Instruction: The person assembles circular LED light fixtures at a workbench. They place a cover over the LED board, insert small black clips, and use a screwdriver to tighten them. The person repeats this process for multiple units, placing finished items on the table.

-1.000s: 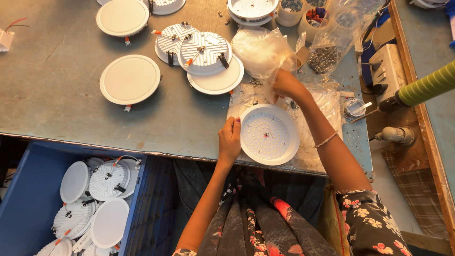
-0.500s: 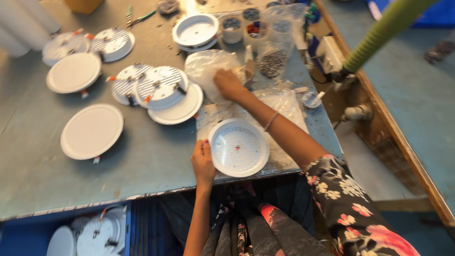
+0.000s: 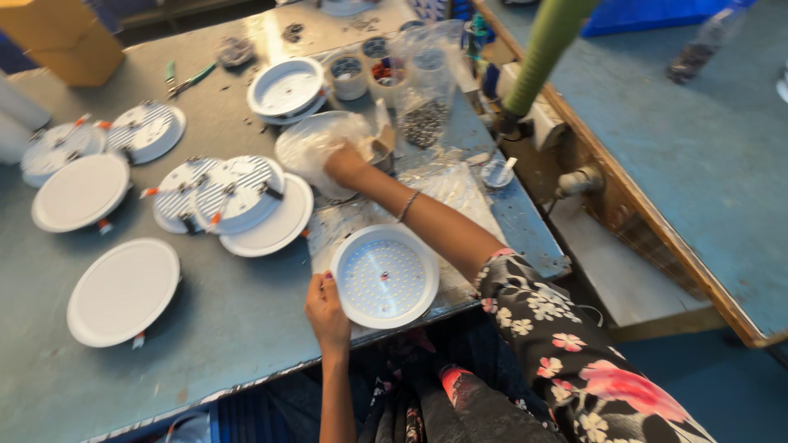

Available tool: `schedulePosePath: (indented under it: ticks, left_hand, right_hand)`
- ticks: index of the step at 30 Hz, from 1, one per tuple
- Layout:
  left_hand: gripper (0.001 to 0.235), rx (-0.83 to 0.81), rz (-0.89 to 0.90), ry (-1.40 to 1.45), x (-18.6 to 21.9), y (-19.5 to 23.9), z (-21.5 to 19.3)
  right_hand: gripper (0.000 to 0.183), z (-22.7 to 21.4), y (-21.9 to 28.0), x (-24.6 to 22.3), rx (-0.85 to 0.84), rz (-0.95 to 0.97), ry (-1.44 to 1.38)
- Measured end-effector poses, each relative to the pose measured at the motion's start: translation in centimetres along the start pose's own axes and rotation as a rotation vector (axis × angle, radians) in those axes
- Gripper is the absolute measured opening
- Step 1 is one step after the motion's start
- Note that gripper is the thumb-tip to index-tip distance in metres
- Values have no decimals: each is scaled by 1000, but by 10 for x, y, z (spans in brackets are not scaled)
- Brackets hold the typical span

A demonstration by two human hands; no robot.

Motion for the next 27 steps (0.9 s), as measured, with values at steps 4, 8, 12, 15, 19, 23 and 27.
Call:
schedulePosePath:
  ticks: [4, 8, 12, 15, 19, 23, 27]
  left_hand:
    - [33, -24, -15, 30, -2, 0, 1]
    - [36, -24, 59, -4, 3, 1, 2]
    - [33, -59, 33, 58, 1, 2, 2]
    - [33, -59, 47, 52, -2, 1, 1]
    - [37, -64, 62, 37, -12, -2, 0]
    - [30, -18, 55, 43, -16, -1, -2]
    - [20, 64, 235, 52, 12, 17, -6]
  right_hand:
    - [17, 3, -3, -13, -112, -57, 273]
    - [12, -67, 11, -37, 555, -182, 266]
    - [7, -116, 10, -28, 347, 17, 121]
    - [8, -168, 20, -34, 402, 66, -27]
    - [16, -254, 63, -55, 696, 98, -198]
    - [23, -310, 149, -67, 742, 439, -474]
    - [44, -321, 265, -94, 824, 588, -1219]
Point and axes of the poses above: each hand's wrist, its own y-axis away from the middle knuckle, its own z-axis out of the palm, x = y × z, the point moved 6 cm from there along -y, towards the middle knuckle, and after that the axes turned 8 degrees about -z, right-handed, at the moved point
